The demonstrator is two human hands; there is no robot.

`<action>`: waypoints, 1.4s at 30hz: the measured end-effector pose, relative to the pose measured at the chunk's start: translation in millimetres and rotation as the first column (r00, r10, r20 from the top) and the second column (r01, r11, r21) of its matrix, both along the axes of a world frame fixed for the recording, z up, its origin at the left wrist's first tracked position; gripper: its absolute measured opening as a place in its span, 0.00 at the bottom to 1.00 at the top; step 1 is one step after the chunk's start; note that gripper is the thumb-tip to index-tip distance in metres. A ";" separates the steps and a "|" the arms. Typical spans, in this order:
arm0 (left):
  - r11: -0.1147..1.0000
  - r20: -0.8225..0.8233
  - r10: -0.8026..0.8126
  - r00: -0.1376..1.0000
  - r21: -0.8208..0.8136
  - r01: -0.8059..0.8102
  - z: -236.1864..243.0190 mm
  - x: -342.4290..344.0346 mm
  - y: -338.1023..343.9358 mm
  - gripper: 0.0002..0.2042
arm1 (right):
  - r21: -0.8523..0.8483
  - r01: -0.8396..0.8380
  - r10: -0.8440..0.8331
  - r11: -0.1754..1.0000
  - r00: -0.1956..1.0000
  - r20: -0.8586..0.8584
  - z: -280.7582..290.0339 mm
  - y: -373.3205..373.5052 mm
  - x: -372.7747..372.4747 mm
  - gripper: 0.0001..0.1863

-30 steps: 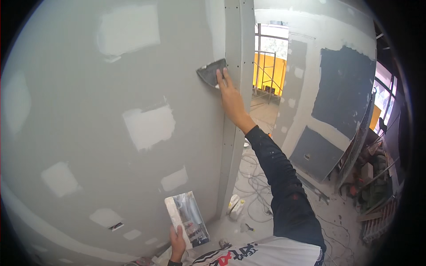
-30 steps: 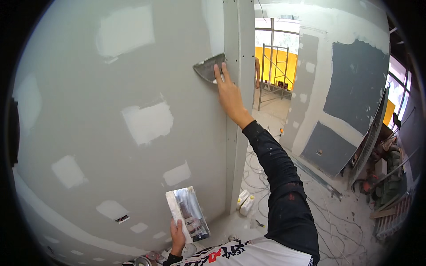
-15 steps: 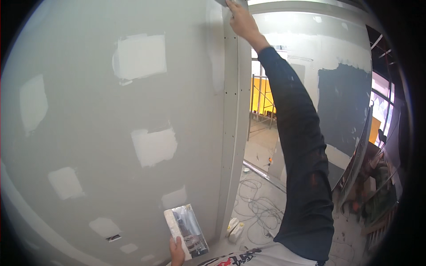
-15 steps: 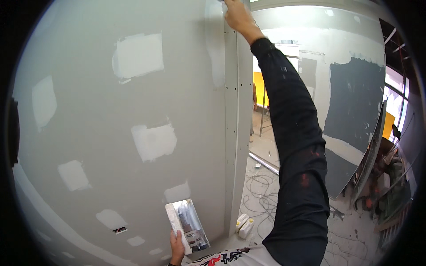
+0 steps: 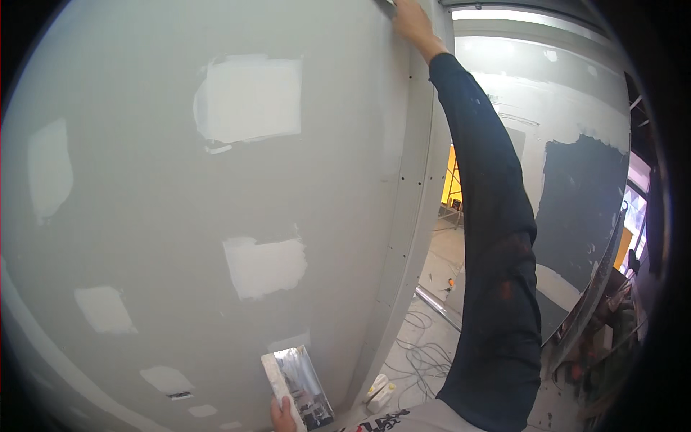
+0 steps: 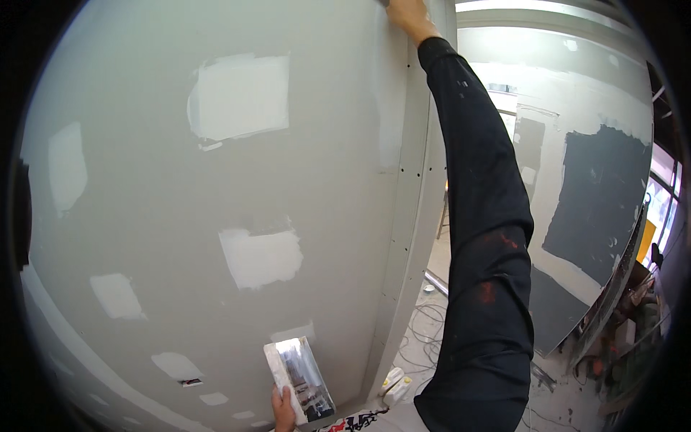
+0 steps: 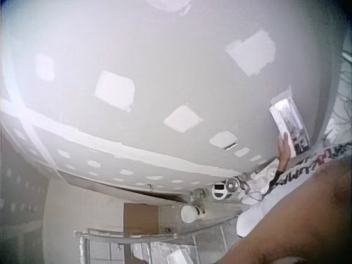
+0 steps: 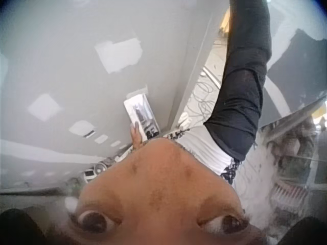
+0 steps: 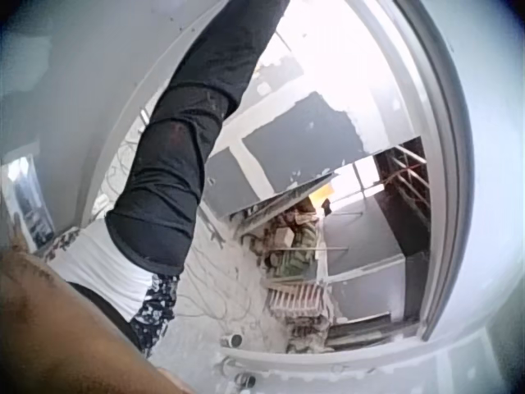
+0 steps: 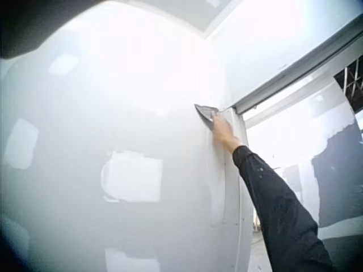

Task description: The person applies compound to the drywall corner using a putty knife, scoops additional compound from a container with the knife, and spreads the compound along the drywall seams and edges.

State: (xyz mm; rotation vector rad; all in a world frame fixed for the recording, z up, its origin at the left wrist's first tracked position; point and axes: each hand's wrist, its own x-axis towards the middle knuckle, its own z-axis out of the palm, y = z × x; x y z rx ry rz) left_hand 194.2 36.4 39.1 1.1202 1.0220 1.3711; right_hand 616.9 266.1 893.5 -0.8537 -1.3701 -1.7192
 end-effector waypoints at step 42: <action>0.937 -0.039 -0.330 0.943 -0.139 0.322 -29.4 -61.5 -14.4 0.22 | -0.566 -0.198 -0.106 0.800 0.883 -0.458 -508.1 -103.3 -57.4 0.51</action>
